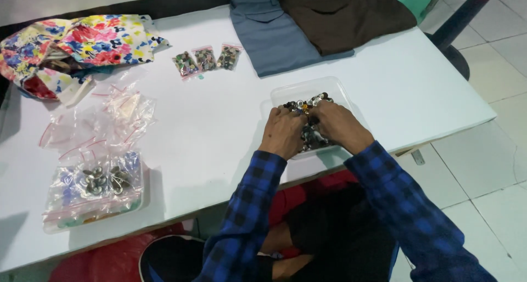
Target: Sorting and inspecting small buttons from a plastic container and placing them into small bags
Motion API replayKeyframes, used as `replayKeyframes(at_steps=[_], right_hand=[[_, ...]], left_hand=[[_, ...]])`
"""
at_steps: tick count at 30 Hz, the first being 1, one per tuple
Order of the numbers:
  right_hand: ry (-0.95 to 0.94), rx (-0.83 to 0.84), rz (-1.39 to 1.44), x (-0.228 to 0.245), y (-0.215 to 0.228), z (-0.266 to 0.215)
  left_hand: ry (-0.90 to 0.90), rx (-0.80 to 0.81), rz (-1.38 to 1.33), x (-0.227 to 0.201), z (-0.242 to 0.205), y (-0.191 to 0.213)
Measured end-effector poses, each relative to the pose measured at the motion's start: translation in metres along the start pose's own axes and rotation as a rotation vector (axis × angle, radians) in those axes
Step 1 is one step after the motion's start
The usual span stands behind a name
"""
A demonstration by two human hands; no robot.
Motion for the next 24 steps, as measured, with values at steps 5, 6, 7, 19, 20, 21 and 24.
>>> replayKeyframes(at_steps=[5,6,7,19,20,21,24], right_hand=[[0.013,0.005,-0.028,0.002,0.006,-0.006],[0.032,0.009,0.007,0.006,0.012,-0.009],[0.032,0.012,0.01,0.002,0.001,-0.005],[-0.059,0.067,0.227,-0.015,0.054,-0.022],[-0.038,0.085,0.13,-0.02,0.039,-0.015],[-0.017,0.102,0.033,-0.025,0.024,-0.008],[0.005,0.133,-0.028,-0.025,0.002,-0.001]], left_hand=[[-0.001,-0.022,0.053,-0.01,-0.001,0.007],[-0.006,-0.017,0.033,-0.01,-0.002,0.007],[-0.004,-0.014,0.033,-0.011,-0.004,0.007],[-0.043,-0.06,0.041,-0.011,-0.006,0.012],[-0.034,-0.034,0.018,-0.01,-0.007,0.014],[-0.025,-0.008,-0.005,-0.01,-0.008,0.015],[-0.044,-0.023,-0.007,0.005,-0.004,-0.011]])
Point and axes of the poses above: each hand's wrist, its own z-axis towards the middle knuckle, its own y-axis out of the back of the hand, x = y × z, the point moved 6 cm from there along z, towards the middle knuckle, and after that the axes turned 7 degrees about -z, right-handed, at the moved point
